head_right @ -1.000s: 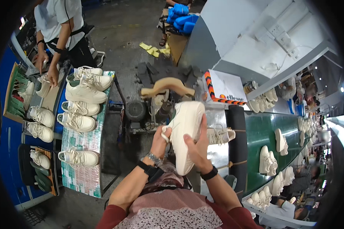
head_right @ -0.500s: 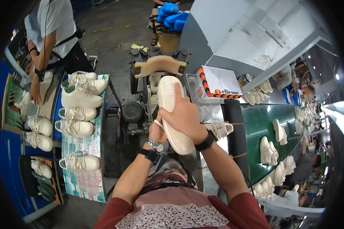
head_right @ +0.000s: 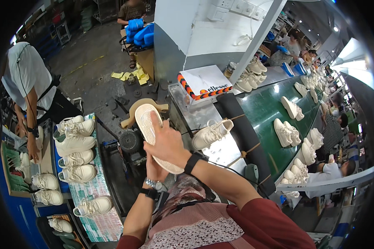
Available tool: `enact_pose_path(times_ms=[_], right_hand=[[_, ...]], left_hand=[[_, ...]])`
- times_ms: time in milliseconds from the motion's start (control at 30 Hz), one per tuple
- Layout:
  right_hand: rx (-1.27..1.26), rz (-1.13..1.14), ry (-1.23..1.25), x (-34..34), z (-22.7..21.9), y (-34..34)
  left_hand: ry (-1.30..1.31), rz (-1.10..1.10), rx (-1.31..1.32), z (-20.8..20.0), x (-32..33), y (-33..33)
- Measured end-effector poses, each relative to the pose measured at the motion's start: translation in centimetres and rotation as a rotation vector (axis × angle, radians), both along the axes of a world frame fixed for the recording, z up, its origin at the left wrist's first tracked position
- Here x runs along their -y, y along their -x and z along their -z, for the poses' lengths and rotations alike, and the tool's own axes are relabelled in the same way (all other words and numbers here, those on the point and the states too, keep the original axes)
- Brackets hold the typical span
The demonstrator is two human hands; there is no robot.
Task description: The person picks up a shoe last from a rack, inserts it into a shoe, and presses the sole against a rotating brush. They then remove the shoe last and place the shoe on a conveyor belt, repeating the process.
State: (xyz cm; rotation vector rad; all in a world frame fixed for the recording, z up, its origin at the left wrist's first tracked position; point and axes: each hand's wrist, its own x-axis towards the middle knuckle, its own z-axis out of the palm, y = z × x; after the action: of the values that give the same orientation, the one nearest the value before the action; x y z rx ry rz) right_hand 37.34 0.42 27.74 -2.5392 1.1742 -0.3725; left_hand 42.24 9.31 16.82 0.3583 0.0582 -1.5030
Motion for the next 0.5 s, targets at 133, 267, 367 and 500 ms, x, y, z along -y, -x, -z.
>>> enact_pose_path(times_ms=[133, 267, 367, 500], right_hand=[[0.106, -0.011, 0.054, -1.5, 0.2, -0.3], [0.13, 0.013, 0.085, -2.3, 0.2, 0.4], [0.173, 0.059, 0.114, -2.5, 0.3, 0.8], [0.262, 0.071, 0.12, -3.2, 1.1, 1.6]], left_hand=[[0.181, -0.199, 0.034, 1.5, 3.3, -0.8], [0.135, -0.227, 0.073, 0.7, 2.9, 0.2], [0.109, -0.234, 0.149, -0.6, 3.4, 1.0], [0.094, -0.114, 0.222, 0.4, 0.8, 0.4]])
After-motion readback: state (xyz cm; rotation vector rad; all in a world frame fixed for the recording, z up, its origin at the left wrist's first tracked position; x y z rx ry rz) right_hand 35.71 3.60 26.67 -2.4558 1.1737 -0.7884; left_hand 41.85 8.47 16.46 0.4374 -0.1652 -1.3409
